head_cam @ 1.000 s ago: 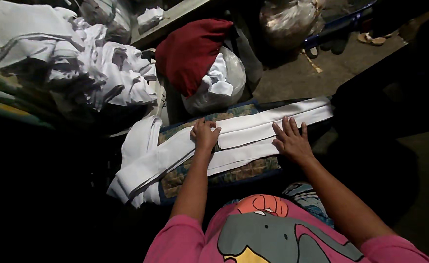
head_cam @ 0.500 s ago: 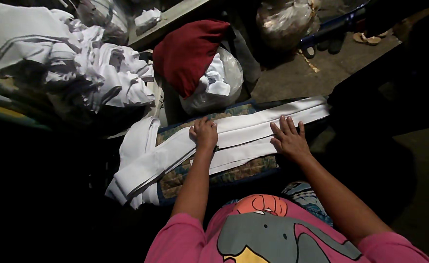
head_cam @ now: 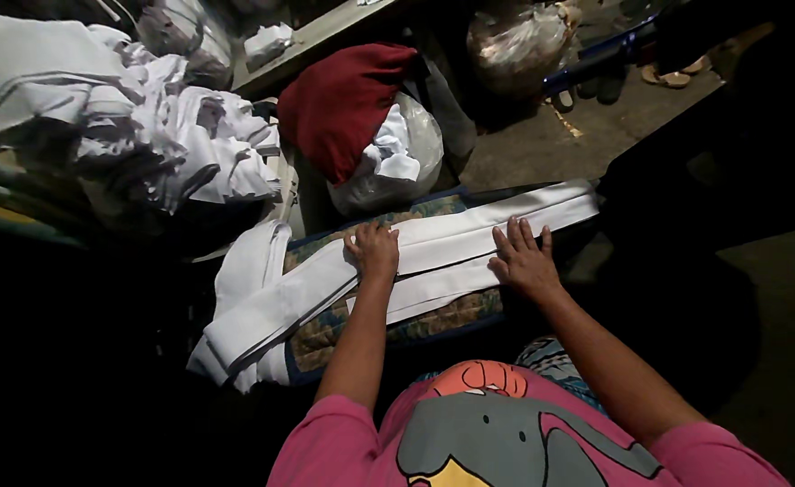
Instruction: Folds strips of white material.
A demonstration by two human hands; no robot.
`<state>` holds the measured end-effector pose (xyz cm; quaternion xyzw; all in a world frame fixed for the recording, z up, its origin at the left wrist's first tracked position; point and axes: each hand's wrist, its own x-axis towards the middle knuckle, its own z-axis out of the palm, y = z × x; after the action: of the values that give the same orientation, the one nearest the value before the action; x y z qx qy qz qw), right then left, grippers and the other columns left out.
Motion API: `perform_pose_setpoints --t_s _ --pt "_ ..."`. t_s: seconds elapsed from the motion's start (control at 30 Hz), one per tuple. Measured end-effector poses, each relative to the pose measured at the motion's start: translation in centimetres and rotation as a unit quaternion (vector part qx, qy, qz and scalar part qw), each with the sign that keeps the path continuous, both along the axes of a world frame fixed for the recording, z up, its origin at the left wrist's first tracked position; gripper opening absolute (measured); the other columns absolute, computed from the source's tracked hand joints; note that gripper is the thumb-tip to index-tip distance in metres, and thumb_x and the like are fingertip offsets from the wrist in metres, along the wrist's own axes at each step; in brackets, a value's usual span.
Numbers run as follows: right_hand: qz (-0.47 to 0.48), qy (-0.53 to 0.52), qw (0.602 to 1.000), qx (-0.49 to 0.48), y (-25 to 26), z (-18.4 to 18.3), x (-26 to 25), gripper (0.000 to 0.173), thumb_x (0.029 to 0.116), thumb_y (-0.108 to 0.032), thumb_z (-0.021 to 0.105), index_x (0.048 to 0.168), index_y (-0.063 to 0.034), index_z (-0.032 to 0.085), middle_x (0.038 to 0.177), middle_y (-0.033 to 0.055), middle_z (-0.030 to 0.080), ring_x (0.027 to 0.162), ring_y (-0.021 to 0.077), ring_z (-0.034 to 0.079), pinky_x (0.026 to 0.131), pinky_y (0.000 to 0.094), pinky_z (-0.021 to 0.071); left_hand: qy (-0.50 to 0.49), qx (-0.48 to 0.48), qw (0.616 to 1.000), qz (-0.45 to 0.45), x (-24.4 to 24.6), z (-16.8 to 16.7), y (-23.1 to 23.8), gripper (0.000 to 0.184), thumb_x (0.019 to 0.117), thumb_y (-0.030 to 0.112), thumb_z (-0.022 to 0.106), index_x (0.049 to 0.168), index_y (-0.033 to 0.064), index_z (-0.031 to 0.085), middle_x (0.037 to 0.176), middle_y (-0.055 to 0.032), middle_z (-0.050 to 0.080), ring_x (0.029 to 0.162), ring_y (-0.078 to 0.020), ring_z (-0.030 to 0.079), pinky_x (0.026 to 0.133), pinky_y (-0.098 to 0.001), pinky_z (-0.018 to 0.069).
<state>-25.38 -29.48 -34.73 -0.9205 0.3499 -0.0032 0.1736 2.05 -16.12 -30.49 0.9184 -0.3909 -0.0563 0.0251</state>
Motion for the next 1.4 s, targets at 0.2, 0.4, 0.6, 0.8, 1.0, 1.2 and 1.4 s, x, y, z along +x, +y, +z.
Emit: perform_pose_setpoints --t_s 0.2,0.4,0.6,0.8,1.0,1.2,1.4 --pt "0.079 -0.02 0.996 0.025 1.8 -0.3 1.4 0.069 0.106 -0.062 0.019 0.162 -0.0248 0.033 0.17 0.0113 0.023 0.159 0.0312 0.014 0.123 0.0672 0.0038 0.017 0.016 0.999 0.027 -0.5 1.0 -0.3 0.043 0.108 0.039 0.048 0.123 0.0057 0.071 0.147 -0.0133 0.056 0.144 -0.0369 0.041 0.119 -0.0686 0.0159" --pt "0.065 -0.029 0.997 0.034 -0.3 0.3 1.0 0.065 0.1073 -0.058 0.026 0.162 -0.0234 0.034 0.17 0.0138 0.021 0.159 0.0323 0.012 0.123 0.0673 0.0017 0.089 -0.122 0.974 -0.171 -6.5 0.8 -1.8 0.057 0.1071 0.033 0.047 0.152 -0.0008 0.044 0.165 -0.0252 0.028 0.154 -0.0433 0.024 0.125 -0.0593 0.018" --pt "0.029 -0.021 0.999 -0.013 -2.9 -0.8 -1.2 0.063 0.1072 -0.054 0.033 0.162 -0.0249 0.033 0.171 0.0117 0.021 0.159 0.0311 0.012 0.122 0.0695 0.002 0.126 0.062 0.95 -0.28 -8.9 -1.6 -1.6 0.069 0.1076 0.057 0.028 0.165 0.0182 0.025 0.172 -0.0095 0.017 0.159 -0.0323 0.008 0.124 -0.0661 -0.0005" --pt "-0.277 -0.1 0.955 -0.028 -3.8 -0.4 -7.2 0.07 0.1062 -0.048 0.04 0.162 -0.0066 0.03 0.167 0.0254 0.022 0.155 0.0456 0.018 0.122 0.0693 0.0113 0.067 0.02 0.993 -0.095 -5.6 0.1 1.3 0.076 0.105 0.06 0.037 0.162 0.01 0.03 0.169 -0.0218 0.018 0.157 -0.0428 0.008 0.121 -0.0716 -0.0002" --pt "-0.383 -0.133 0.841 0.359 0.0 -1.2 -8.1 0.054 0.1041 -0.037 0.057 0.132 0.0083 0.055 0.131 0.0319 0.057 0.122 0.0422 0.056 0.104 0.0569 0.0457 0.155 -0.112 0.948 -0.253 -9.4 0.0 1.8 0.039 0.1006 0.028 0.061 0.132 0.0067 0.067 0.149 -0.0217 0.053 0.139 -0.0415 0.048 0.117 -0.058 0.0352" --pt "-0.417 -0.258 0.743 0.456 1.2 -0.4 -7.1 0.029 0.1028 -0.019 0.062 0.12 0.0044 0.058 0.105 0.0143 0.063 0.085 0.0171 0.061 0.075 0.0337 0.0532 0.209 -0.084 0.921 -0.319 -12.3 -0.6 1.4 0.033 0.1009 0.023 0.06 0.129 0.009 0.068 0.141 -0.0174 0.06 0.135 -0.0363 0.053 0.114 -0.0556 0.0365" --pt "-0.401 -0.327 0.751 0.411 1.1 1.3 -7.0 0.034 0.0971 -0.002 0.063 0.128 0.0065 0.052 0.099 0.0158 0.064 0.079 0.0175 0.064 0.073 0.0336 0.0567 0.209 -0.071 0.925 -0.31 -12.3 -0.7 1.5 0.034 0.1016 0.025 0.059 0.132 0.01 0.066 0.145 -0.016 0.057 0.137 -0.0341 0.051 0.116 -0.0546 0.0343"
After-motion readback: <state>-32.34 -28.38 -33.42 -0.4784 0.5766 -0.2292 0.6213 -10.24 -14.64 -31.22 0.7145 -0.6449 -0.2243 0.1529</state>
